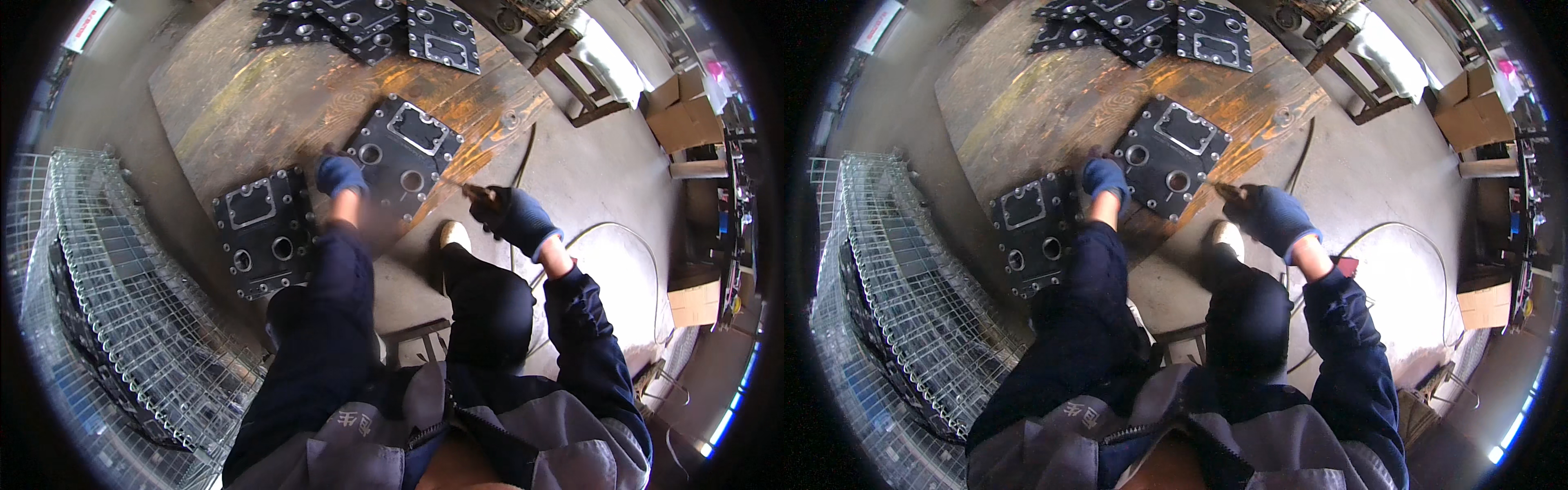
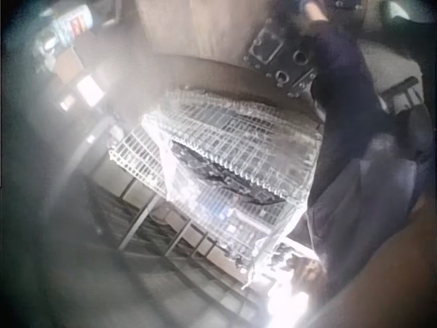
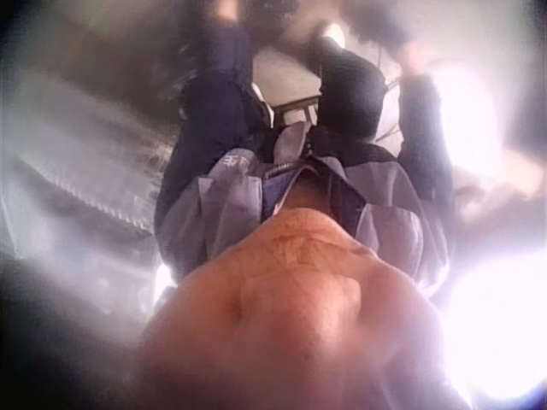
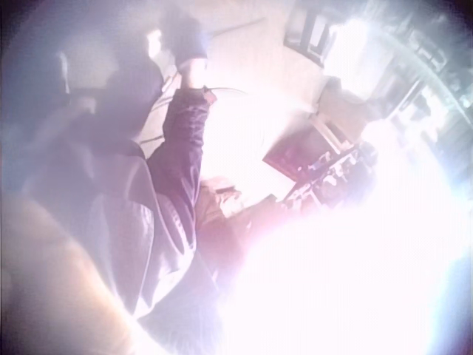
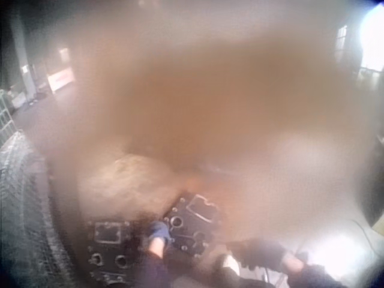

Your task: The person cleans black metal parts on a wooden workbench using a handheld spray tool, then places them into a wire mesh basket. The person repeats this process for multiple parts, flipping them over to clean both sides before stacking them in the basket.

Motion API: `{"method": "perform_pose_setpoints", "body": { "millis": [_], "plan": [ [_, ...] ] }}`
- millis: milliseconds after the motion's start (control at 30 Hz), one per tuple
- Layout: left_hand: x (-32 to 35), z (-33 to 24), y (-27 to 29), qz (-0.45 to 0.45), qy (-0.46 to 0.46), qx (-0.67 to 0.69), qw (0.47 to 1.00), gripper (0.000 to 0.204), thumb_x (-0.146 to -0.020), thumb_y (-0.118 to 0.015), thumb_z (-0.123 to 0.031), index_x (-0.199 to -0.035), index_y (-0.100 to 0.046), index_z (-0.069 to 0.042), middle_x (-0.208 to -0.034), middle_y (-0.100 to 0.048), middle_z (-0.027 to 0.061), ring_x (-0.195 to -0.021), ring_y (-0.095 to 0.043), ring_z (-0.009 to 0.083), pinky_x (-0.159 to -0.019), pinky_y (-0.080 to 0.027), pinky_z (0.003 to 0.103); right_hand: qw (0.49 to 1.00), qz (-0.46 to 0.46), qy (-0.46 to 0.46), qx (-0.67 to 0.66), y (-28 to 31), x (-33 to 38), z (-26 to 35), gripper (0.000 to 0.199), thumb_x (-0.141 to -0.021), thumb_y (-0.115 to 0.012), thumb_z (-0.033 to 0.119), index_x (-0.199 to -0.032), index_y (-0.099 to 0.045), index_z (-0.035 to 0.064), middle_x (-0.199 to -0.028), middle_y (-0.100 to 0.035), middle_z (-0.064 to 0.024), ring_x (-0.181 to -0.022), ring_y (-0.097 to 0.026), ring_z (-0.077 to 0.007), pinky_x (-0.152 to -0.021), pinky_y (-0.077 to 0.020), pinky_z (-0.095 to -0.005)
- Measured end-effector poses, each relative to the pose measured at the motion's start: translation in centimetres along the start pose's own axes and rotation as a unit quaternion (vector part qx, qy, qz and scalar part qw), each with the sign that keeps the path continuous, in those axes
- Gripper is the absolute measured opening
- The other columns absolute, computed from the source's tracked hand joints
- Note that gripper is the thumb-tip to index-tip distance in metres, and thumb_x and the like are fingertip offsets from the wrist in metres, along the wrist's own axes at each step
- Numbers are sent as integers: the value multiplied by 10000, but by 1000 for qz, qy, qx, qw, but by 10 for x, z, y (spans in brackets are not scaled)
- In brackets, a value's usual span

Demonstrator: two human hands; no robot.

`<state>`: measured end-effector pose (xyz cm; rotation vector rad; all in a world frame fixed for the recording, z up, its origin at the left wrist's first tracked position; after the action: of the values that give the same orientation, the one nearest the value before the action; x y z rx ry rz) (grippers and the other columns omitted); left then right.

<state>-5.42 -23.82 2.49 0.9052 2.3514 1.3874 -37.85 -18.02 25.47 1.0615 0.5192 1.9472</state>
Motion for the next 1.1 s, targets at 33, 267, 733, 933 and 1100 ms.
{"method": "perform_pose_setpoints", "body": {
  "millis": [33,267,733,933,1100],
  "plan": [
    [-5,-12,15,139,-12,-83,987,564,-875,-534,-575,-999,-701,-51,-1073,-685,190,-1006,-667,328,-849,-529,413,974,108,-63,-187,-2,7,-12,302,-915,-621,327,-1069,-664,71,-647,-637,-83,-542,-626,-180,-513,-488,-323],
    [-15,-22,8,282,-146,-180,931,780,-761,-697,-581,-1333,-517,-82,-1293,-585,194,-1226,-549,323,-992,-448,426,977,-1,-57,-204,4,91,-66,240,-967,-556,252,-1031,-662,45,-697,-637,-6,-556,-587,-93,-495,-474,-255],
    [112,-114,107,159,-387,-34,907,534,-760,-750,-394,-1126,-655,-17,-1035,-674,197,-942,-658,354,-850,-510,407,807,-22,-198,-556,-44,106,-141,435,-956,-529,457,-963,-625,33,-678,-523,22,-554,-502,-110,-520,-444,-275],
    [128,-115,97,154,-453,-67,876,569,-867,-622,-456,-1255,-586,-41,-1171,-627,233,-1096,-595,391,-951,-461,441,737,7,-174,-654,-75,92,-172,399,-958,-480,389,-971,-635,21,-680,-551,15,-545,-501,-103,-510,-423,-259],
    [123,-107,73,223,-412,-26,883,574,-903,-581,-438,-1333,-524,-62,-1234,-597,247,-1149,-571,397,-980,-447,439,731,24,-156,-663,-94,79,-189,373,-951,-474,376,-915,-622,35,-666,-554,7,-543,-507,-116,-513,-426,-264]
  ]
}}
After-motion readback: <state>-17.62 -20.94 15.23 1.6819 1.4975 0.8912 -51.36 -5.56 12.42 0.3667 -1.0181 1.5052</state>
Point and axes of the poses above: each hand's wrist, its own x-axis away from the middle knuckle, its own y-axis out of the back of the hand, z = x × y, the point moved 2 cm from there along -x, towards the middle knuckle
